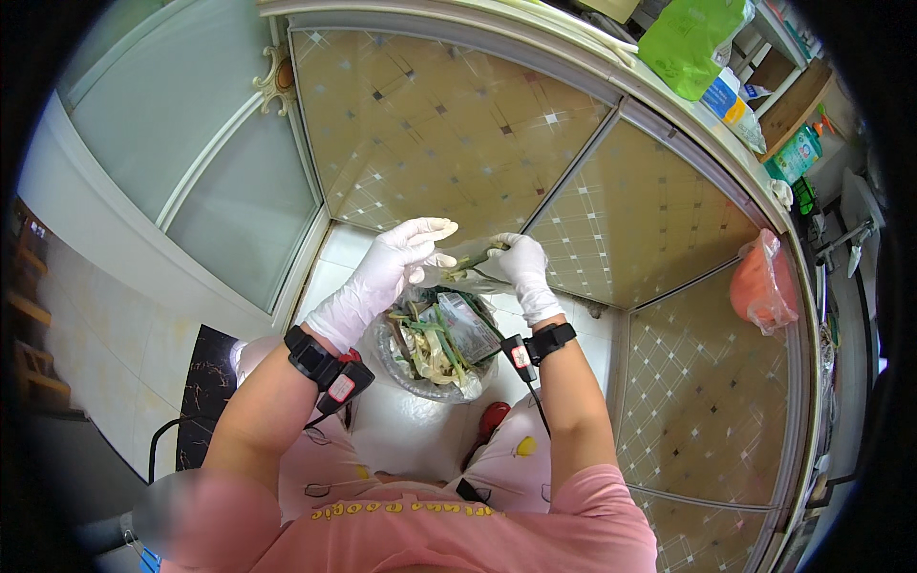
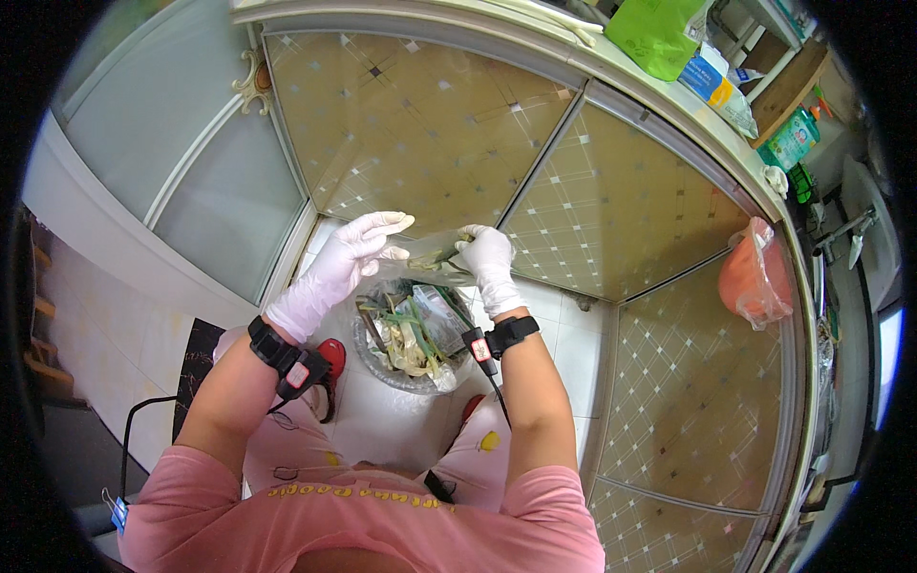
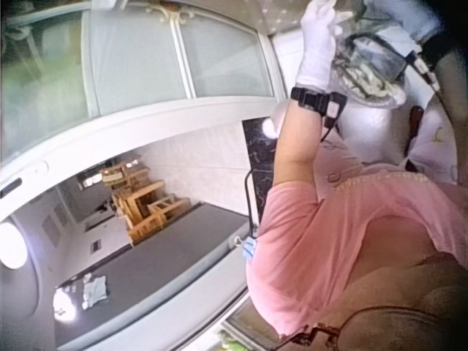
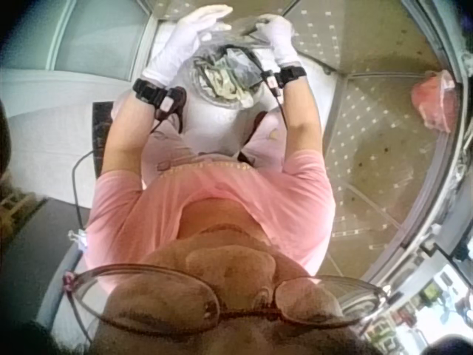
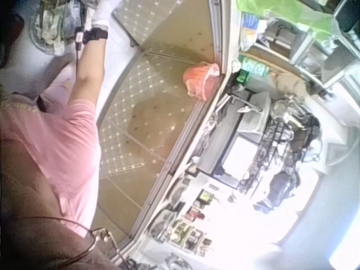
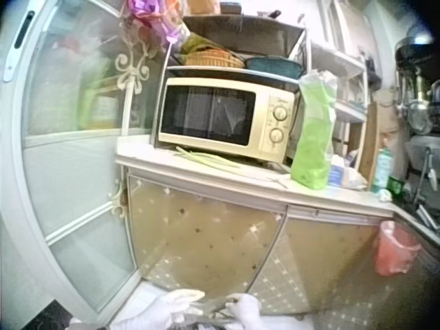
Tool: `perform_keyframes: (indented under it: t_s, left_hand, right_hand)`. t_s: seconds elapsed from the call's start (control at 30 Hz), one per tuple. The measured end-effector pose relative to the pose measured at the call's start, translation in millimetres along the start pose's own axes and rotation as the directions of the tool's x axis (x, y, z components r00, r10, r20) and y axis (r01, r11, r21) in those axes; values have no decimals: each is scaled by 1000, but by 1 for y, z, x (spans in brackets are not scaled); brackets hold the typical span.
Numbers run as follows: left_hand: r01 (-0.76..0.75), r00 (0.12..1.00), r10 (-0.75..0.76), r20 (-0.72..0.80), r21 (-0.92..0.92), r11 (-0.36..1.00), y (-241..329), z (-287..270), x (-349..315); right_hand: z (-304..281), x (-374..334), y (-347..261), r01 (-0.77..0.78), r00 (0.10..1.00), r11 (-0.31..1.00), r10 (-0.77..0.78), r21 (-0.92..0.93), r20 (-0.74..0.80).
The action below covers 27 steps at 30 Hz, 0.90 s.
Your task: The person sits on the floor and peels the outer layers off green onions by hand, placing the discarded skins into a bowl. The cleaned onions are set aside on the counter.
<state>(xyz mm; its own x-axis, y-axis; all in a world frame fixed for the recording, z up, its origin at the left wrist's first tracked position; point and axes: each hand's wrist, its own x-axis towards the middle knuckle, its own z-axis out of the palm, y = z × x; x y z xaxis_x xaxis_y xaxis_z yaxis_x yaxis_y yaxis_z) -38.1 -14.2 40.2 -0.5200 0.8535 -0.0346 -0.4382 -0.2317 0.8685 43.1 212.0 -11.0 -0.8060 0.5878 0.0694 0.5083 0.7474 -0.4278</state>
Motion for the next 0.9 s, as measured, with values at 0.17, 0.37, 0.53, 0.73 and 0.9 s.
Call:
perform_keyframes:
  t_s: [0.17,0.37,0.53,0.73,0.9]
  left_hand:
    - [-54,999,53,10,81,995,-1,-2,-2]
    - [-66,996,75,-37,215,975,-5,2,3]
    - [-41,995,66,-72,309,950,-9,6,6]
    - [-23,991,63,-121,305,952,-13,4,10]
    - [-49,986,90,-137,275,960,-12,1,13]
  right_hand:
    - [-36,-15,-20,46,996,881,-6,471,-86]
    - [-68,-30,-33,154,978,777,-32,610,-205]
    - [-98,-41,-44,352,912,740,-133,574,-388]
    - [-145,-51,-61,448,847,704,-136,552,-513]
    - [-185,-59,-73,479,807,723,-140,497,-574]
